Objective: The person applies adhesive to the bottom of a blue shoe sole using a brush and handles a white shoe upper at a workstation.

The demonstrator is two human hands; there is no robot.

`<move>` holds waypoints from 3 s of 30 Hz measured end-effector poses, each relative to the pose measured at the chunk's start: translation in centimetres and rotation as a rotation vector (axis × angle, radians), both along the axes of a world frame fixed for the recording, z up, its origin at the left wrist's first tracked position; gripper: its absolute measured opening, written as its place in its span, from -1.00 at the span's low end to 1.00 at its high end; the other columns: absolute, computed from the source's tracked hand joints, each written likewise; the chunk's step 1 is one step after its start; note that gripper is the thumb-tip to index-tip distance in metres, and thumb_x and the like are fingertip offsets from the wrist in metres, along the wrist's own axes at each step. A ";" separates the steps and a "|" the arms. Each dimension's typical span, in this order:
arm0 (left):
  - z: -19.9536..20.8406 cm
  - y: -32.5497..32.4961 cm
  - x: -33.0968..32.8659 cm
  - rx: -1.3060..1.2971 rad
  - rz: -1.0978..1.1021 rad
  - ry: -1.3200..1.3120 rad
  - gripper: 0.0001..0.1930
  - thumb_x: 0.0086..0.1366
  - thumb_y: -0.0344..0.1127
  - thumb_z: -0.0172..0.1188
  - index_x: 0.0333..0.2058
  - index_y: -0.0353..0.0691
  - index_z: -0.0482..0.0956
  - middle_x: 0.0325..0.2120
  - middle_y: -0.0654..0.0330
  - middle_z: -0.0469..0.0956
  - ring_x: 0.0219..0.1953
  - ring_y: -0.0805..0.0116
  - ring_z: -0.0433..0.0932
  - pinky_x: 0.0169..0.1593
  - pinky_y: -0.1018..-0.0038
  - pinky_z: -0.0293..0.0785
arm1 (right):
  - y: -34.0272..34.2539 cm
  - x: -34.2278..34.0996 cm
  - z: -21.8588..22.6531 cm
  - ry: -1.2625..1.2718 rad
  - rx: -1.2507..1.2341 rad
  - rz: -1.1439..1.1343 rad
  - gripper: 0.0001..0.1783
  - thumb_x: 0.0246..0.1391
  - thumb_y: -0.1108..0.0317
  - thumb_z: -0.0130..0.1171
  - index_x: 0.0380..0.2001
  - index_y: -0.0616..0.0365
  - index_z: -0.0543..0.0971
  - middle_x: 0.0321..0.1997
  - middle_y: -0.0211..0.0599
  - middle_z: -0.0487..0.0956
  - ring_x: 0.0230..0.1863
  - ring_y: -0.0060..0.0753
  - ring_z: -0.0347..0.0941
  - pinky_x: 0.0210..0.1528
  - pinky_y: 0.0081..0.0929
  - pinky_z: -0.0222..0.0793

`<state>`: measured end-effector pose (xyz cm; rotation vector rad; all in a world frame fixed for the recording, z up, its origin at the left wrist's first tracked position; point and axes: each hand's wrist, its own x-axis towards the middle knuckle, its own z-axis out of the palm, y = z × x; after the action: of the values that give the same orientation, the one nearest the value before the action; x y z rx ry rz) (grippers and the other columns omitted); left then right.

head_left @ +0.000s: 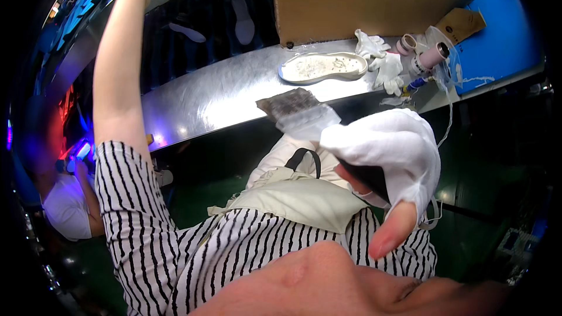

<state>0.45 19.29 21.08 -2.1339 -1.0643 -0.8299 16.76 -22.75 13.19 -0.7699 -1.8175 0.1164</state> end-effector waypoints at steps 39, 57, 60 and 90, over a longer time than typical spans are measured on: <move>-12.7 -19.5 -8.4 -1.632 -1.499 -1.395 -0.39 0.37 0.02 -0.23 -0.88 -0.06 0.26 -0.75 0.21 0.29 -0.66 0.44 0.24 -0.49 0.56 0.25 | 5.3 -0.1 -10.9 0.464 -0.400 -0.254 -0.77 -0.16 0.67 0.24 -0.42 0.14 0.52 -0.37 -0.40 0.54 -0.36 -0.64 0.46 -0.31 -0.69 0.38; -23.9 -30.1 -0.3 -1.933 -1.077 -2.036 -0.25 0.20 0.41 -0.39 0.14 -0.03 0.22 0.00 0.15 0.37 -0.01 0.27 0.42 0.09 0.31 0.38 | 7.6 -2.9 -13.2 0.647 -0.439 -0.228 -0.76 -0.17 0.60 0.25 -0.42 0.17 0.41 -0.49 -0.36 0.50 -0.51 -0.60 0.46 -0.43 -0.63 0.42; -26.5 -30.0 1.0 -1.862 -1.024 -1.970 -0.26 0.21 0.39 -0.39 0.17 -0.02 0.19 0.08 0.18 0.30 0.08 0.25 0.33 0.18 0.33 0.24 | 8.3 -2.9 -14.7 0.482 -0.347 -0.361 -0.78 -0.15 0.59 0.25 -0.43 0.16 0.42 -0.52 -0.38 0.49 -0.50 -0.63 0.42 -0.41 -0.65 0.38; -28.2 -31.2 -5.2 -2.351 -0.850 -1.488 -0.03 0.04 0.54 -0.38 0.20 -0.15 0.11 0.09 0.03 0.29 0.10 0.15 0.32 0.16 0.23 0.28 | 1.7 -3.6 -16.0 0.684 -0.818 -0.001 -0.82 -0.14 0.59 0.23 -0.44 0.21 0.44 -0.46 -0.32 0.51 -0.44 -0.57 0.45 -0.34 -0.63 0.38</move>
<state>-4.71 -11.93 -7.14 -3.7635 -2.7952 -2.7005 13.20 -21.02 -2.80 -1.1109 -1.0738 1.0384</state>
